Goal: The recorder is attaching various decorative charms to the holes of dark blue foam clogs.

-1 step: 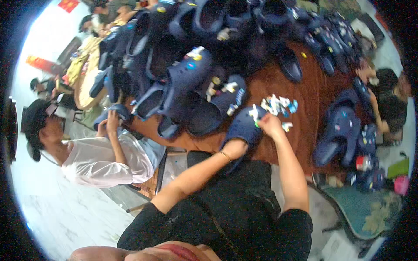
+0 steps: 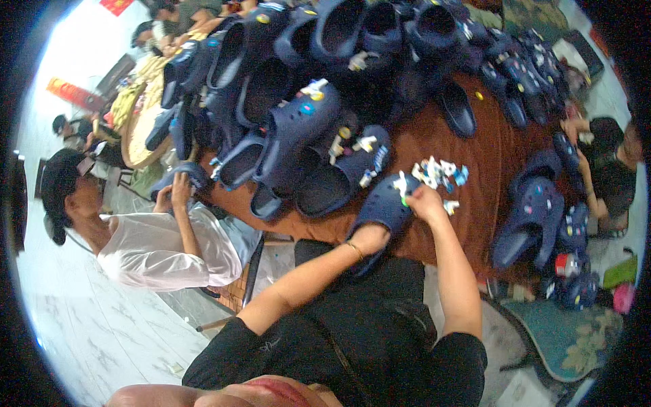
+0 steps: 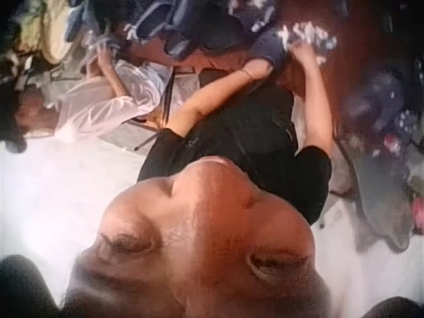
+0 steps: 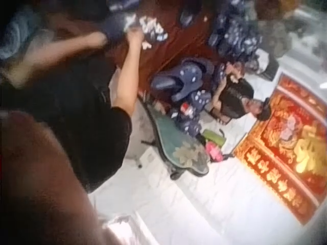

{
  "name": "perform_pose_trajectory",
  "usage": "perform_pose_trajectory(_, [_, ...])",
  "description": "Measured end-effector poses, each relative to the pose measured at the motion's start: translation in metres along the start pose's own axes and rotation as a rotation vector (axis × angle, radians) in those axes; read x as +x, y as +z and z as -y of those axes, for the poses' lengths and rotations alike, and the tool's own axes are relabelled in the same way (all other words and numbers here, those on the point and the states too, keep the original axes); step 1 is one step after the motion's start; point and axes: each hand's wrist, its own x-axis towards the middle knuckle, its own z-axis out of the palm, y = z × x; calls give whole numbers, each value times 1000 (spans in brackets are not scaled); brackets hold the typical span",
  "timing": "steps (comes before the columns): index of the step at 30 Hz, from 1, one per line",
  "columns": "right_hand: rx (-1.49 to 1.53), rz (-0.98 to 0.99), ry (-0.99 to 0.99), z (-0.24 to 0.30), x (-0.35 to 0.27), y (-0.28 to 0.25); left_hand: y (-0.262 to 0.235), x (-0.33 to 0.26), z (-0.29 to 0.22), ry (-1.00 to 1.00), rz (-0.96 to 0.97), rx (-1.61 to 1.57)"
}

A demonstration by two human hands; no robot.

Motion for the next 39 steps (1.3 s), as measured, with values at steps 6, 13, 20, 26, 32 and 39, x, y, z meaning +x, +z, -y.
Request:
perform_pose_trajectory(6, [-8, 226, 249, 41, 12, -19, -15, -20, -4, 92, -69, -79])
perform_pose_trajectory(13, [-173, -111, -120, 48, -6, -15, -13, -7, -5, 109, -69, -75])
perform_pose_trajectory(20, [221, -217, -101, 26, -24, 3, -4, -6, 3, 55, 5, -87])
perform_pose_trajectory(26, [-88, -46, -100, 45, -16, -19, 0, -5, 8, 114, -64, -108])
perform_pose_trajectory(32, [-261, 286, 196, 68, 13, -31, -13, -8, -2, 55, 16, -68])
perform_pose_trajectory(39, [-345, 462, 341, 84, 25, -33, -9, -10, -1, 68, -41, -88])
